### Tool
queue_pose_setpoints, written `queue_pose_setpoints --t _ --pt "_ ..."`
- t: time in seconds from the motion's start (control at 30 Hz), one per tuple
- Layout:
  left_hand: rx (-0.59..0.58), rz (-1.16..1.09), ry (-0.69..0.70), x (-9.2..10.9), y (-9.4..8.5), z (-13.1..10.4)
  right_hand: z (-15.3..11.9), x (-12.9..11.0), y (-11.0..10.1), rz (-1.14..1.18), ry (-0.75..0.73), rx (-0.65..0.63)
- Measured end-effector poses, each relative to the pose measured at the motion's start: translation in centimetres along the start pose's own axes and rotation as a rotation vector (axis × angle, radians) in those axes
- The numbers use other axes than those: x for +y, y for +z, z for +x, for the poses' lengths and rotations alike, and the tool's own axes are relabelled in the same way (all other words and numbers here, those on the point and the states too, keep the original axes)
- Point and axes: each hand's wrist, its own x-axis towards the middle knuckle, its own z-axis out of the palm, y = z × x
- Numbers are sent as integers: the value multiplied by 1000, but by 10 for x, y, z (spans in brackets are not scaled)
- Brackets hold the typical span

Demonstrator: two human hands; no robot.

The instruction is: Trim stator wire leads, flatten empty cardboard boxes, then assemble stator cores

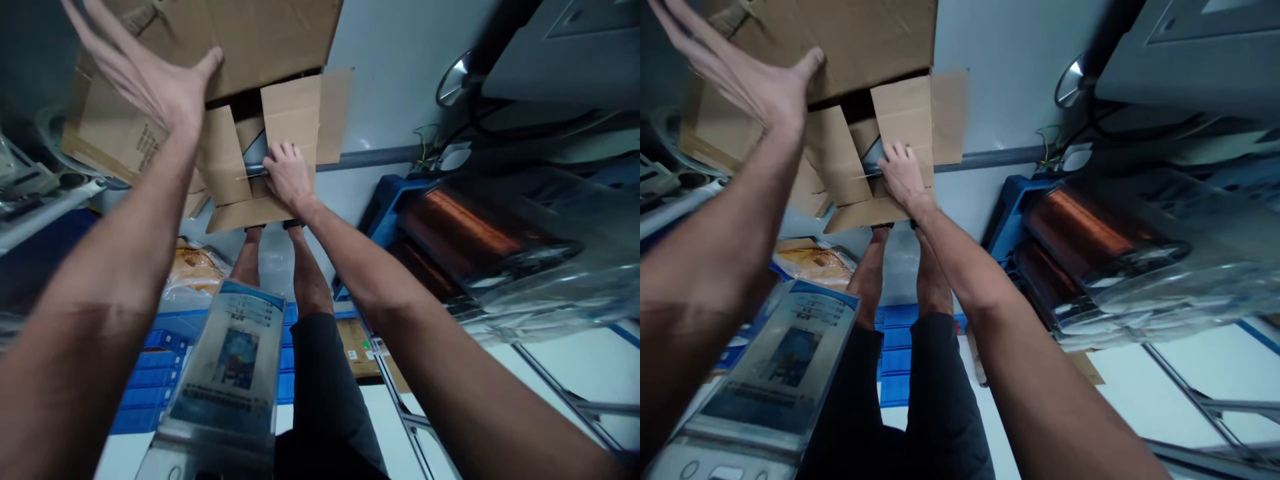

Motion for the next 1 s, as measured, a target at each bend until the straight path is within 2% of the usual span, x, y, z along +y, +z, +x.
queue_pose_setpoints --t 0.07,0.1,0.17,0.2,0.27,0.33,0.4,0.47,0.57,0.67,0.73,0.8,0.9,0.97,1.0 --pt "182 -168 -207 -3 29 -29 16 4 -3 -140 -220 -102" --pt "198 -237 -346 -6 45 -44 20 6 -5 -186 -300 -165" --pt "33 -325 -497 -13 78 -73 19 10 -11 -234 -399 -261" --pt "-70 -354 -509 -17 93 -87 15 14 -17 -238 -424 -280" --pt "-187 -390 -390 -22 117 -113 6 21 -36 -215 -448 -279" --pt "-179 -415 -303 -22 130 -132 -1 31 -63 -158 -422 -268" --pt "-133 -447 -282 -23 132 -141 -5 40 -96 -91 -331 -270" --pt "-98 -499 -244 -32 126 -143 -7 47 -131 -61 -226 -269" --pt "-109 -567 -106 -67 108 -137 -15 48 -179 -171 -136 -191" --pt "-280 -454 126 -111 79 -136 -33 37 -216 -323 -59 35" --pt "-422 -347 282 -134 51 -143 -47 29 -237 -364 -34 181" --pt "-552 -352 387 -152 17 -158 -60 23 -257 -355 -68 224" --pt "-776 -698 410 -185 -33 -191 -67 25 -289 -220 -119 143" --pt "-889 -1049 355 -217 -55 -217 -64 29 -312 -77 -89 69" --pt "-885 -1167 315 -233 -60 -230 -60 30 -324 -26 -73 59"
